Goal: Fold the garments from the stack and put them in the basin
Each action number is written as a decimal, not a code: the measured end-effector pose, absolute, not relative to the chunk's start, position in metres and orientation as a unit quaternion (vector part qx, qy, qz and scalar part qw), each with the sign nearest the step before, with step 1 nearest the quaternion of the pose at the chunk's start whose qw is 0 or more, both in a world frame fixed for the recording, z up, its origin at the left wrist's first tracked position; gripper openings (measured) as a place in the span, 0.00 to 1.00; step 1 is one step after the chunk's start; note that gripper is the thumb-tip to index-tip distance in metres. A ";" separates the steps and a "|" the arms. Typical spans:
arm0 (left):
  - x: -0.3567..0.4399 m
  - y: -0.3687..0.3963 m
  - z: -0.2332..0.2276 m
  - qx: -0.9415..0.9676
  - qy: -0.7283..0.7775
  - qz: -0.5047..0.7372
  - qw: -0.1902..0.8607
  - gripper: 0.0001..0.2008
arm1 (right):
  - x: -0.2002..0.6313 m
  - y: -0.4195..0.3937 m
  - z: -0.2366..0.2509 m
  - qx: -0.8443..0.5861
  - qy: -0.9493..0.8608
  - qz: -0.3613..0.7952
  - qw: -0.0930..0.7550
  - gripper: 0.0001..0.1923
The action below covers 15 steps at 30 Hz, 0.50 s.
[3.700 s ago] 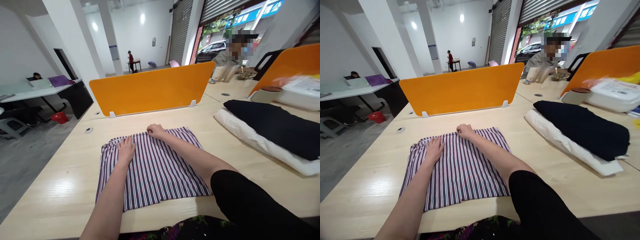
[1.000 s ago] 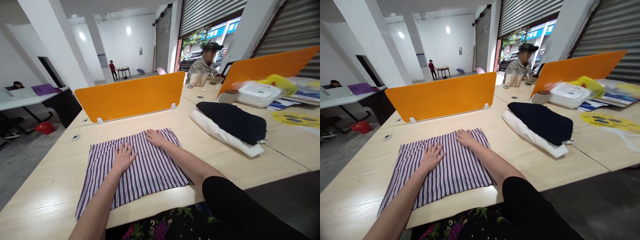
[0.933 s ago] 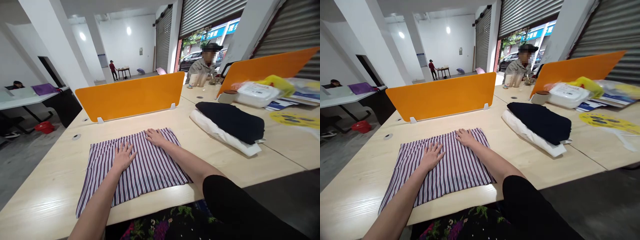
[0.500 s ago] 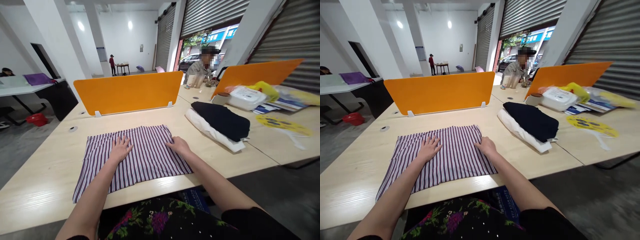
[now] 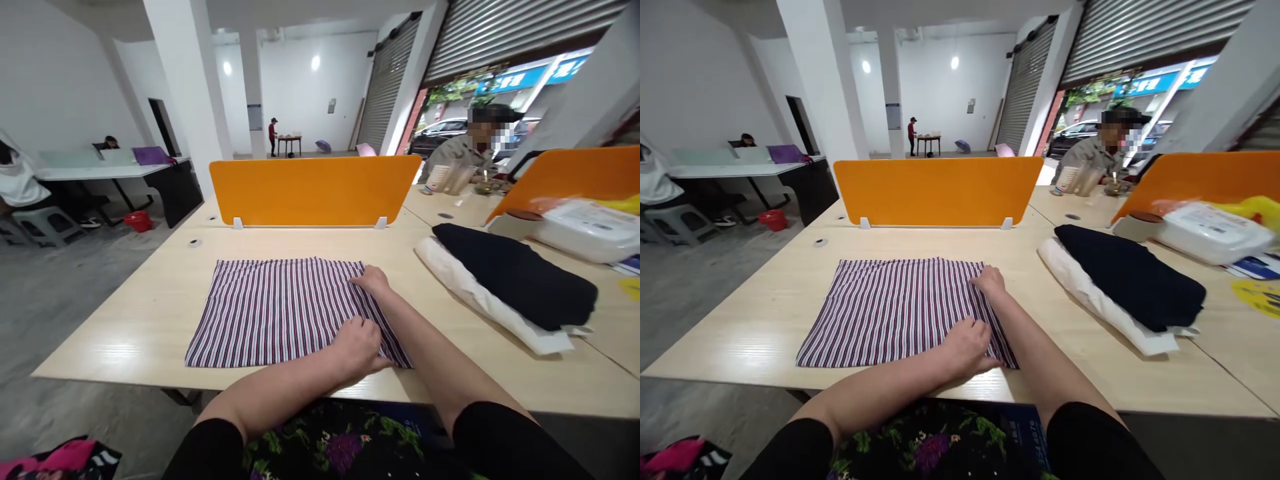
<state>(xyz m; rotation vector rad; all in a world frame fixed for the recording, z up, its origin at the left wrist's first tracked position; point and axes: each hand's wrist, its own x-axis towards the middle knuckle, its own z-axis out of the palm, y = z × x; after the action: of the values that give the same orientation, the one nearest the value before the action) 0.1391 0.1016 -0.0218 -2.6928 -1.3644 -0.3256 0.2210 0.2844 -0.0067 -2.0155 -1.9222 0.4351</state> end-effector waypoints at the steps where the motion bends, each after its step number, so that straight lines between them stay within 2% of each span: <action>1: 0.145 0.107 -0.024 -0.881 -0.461 -0.097 0.049 0.18 | 0.217 0.287 -0.008 -0.701 -0.670 0.173 0.174 0.17; 3: 0.146 0.116 -0.024 -0.866 -0.489 -0.104 0.005 0.10 | 0.215 0.288 -0.009 -0.691 -0.666 0.207 0.190 0.08; 4: 0.143 0.119 -0.021 -0.855 -0.505 -0.115 -0.025 0.10 | 0.216 0.288 -0.008 -0.686 -0.664 0.221 0.198 0.04; 7: 0.115 0.119 -0.009 -0.786 -0.569 -0.202 -0.136 0.10 | 0.216 0.285 -0.005 -0.660 -0.652 0.281 0.246 0.07; 10: 0.071 0.101 0.002 -0.672 -0.593 -0.377 -0.234 0.10 | 0.196 0.284 0.006 -0.610 -0.649 0.337 0.306 0.08; 12: 0.040 0.081 0.004 -0.586 -0.577 -0.498 -0.277 0.10 | 0.166 0.284 0.018 -0.575 -0.651 0.365 0.336 0.07; 15: 0.000 0.043 -0.001 -0.475 -0.553 -0.611 -0.308 0.11 | 0.097 0.278 0.039 -0.504 -0.681 0.383 0.368 0.07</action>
<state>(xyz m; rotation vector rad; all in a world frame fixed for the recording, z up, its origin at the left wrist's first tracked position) 0.0000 0.0426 -0.0006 -1.8814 -2.1902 -2.4201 0.0974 0.2776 0.0394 -1.2954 -1.7477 0.9827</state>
